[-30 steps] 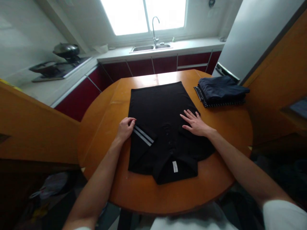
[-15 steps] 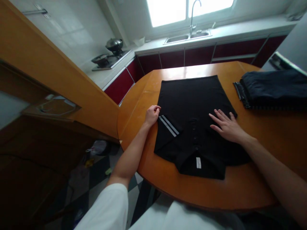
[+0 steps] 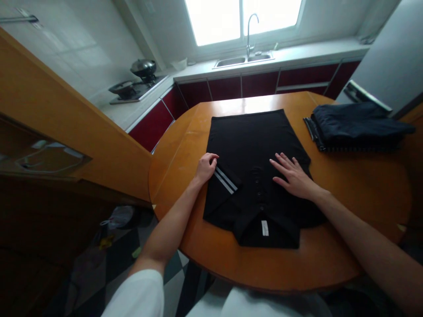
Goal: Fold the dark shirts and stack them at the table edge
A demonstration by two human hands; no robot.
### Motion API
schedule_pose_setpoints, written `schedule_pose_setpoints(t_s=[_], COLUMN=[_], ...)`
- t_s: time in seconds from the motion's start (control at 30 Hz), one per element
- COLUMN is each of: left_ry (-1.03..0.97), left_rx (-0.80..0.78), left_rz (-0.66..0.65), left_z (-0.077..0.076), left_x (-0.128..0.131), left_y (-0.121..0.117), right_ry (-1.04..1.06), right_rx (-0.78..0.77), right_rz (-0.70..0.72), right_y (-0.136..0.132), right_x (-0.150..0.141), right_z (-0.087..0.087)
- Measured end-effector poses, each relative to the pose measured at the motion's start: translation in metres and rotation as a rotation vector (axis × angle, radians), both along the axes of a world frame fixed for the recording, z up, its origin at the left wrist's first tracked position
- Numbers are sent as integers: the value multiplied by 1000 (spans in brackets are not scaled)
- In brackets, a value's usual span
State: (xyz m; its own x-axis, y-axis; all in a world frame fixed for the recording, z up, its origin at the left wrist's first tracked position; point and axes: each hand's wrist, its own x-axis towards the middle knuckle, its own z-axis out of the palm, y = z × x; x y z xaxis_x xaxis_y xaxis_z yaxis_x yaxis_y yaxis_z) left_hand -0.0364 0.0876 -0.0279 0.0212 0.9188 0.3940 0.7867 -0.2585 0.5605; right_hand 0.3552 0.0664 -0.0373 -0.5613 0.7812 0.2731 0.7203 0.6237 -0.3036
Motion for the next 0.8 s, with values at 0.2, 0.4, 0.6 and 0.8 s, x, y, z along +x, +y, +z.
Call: schedule_pose_setpoints(t_s=[0.2, 0.4, 0.6, 0.8], left_ry=[12, 26, 30, 20], left_rx=[-10, -1, -8, -12], left_rz=[11, -11, -19, 4], left_z=[3, 2, 1, 1], left_x=[0, 0, -1, -4], left_y=[-1, 2, 4, 3], right_ry=[-141, -114, 47, 232], right_rx=[-97, -147, -89, -29], right_rz=[43, 57, -74, -189], right_y=[1, -1, 7, 15], right_x=[3, 4, 7, 19], right_z=[-9, -2, 7, 11])
